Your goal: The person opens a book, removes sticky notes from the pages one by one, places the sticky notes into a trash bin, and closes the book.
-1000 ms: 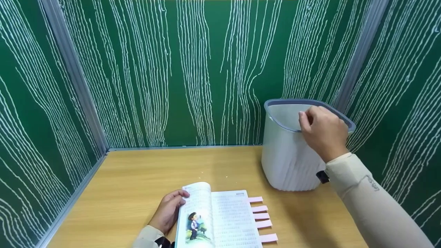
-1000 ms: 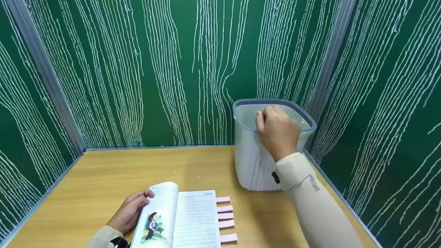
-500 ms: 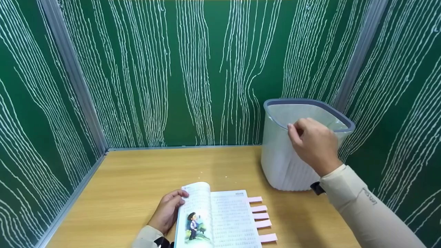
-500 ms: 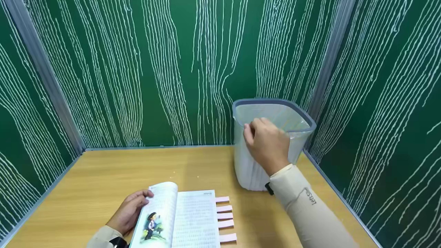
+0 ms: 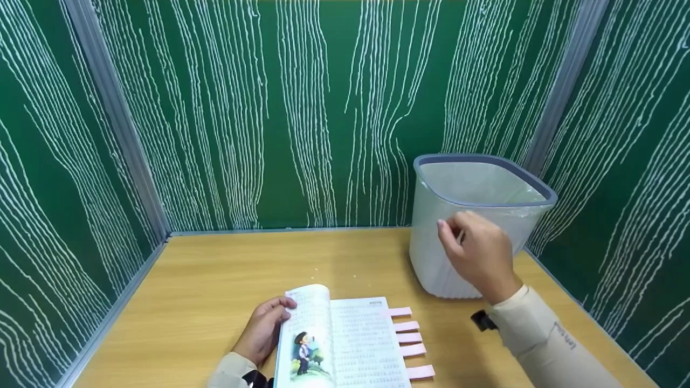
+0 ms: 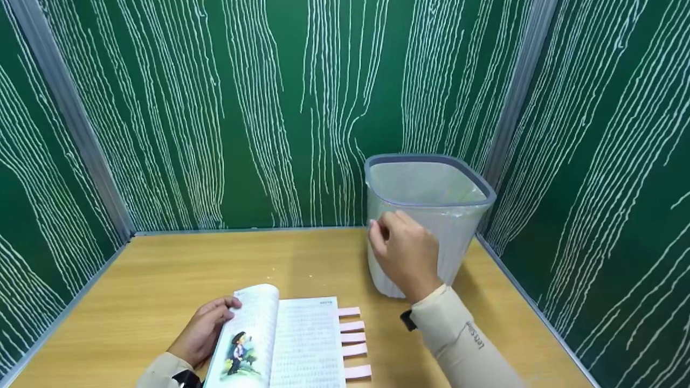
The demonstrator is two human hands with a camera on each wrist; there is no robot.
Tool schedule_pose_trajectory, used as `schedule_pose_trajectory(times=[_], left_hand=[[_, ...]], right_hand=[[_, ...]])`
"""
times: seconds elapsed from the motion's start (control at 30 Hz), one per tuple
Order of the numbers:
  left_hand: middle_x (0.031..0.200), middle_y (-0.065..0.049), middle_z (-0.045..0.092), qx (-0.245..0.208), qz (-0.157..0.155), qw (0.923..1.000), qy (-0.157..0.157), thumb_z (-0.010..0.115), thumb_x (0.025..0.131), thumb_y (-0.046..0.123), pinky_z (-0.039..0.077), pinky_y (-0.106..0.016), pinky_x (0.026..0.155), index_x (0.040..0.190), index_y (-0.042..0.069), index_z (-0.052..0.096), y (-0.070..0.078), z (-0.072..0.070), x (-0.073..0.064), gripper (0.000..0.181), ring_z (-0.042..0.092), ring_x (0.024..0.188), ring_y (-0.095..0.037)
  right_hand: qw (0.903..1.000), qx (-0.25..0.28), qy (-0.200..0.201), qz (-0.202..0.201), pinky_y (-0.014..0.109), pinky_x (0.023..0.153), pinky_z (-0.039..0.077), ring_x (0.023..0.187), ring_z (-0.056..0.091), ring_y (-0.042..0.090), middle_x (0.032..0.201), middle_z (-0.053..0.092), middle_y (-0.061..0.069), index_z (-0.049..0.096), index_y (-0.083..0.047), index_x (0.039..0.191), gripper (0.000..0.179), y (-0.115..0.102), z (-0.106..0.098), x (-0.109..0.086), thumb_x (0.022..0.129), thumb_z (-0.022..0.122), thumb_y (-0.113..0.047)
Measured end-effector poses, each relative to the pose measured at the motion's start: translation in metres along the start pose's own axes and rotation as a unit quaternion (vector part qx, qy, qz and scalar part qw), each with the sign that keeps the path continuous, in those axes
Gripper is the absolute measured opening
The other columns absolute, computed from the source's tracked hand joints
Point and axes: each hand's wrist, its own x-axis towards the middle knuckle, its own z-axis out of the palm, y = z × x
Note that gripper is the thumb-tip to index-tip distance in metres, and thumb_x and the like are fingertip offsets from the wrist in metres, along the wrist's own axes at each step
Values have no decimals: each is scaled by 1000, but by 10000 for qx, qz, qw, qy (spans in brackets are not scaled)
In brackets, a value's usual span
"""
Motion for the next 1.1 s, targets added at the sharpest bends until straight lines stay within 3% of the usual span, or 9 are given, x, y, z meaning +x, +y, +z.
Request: schedule_pose_trajectory(times=[0.3, 0.73, 1.0, 1.1], left_hand=[[113, -8, 59, 53, 2, 10000, 39, 51, 87, -4, 57, -31, 89, 103, 2, 63, 1, 1, 0, 21, 64, 101, -19], [116, -9, 60, 79, 8, 9999, 112, 52, 86, -4, 57, -32, 90, 102, 2, 64, 1, -1, 0, 21, 64, 103, -19], [118, -9, 56, 56, 36, 9999, -149, 50, 89, -4, 56, -32, 92, 104, 2, 61, 0, -2, 0, 20, 63, 105, -20], [118, -9, 55, 56, 12, 9999, -135, 50, 89, -4, 56, -32, 92, 105, 2, 61, -1, -2, 0, 20, 63, 105, -20]], right_hand=[[9993, 294, 11, 208, 26, 53, 41, 59, 46, 8, 67, 53, -6, 62, -18, 75, 23, -2, 21, -33, 96, 71, -20], [9981, 448, -216, 369, 25, 55, 41, 60, 46, 7, 68, 53, -10, 62, -21, 74, 23, -3, 37, -58, 94, 74, -20], [9964, 718, -168, 424, 24, 53, 40, 58, 46, 5, 66, 52, -13, 60, -24, 71, 28, -1, 49, -72, 92, 75, -15], [9934, 897, -285, 655, 24, 53, 40, 58, 46, 6, 66, 52, -14, 61, -25, 71, 27, 0, 56, -80, 92, 76, -15]])
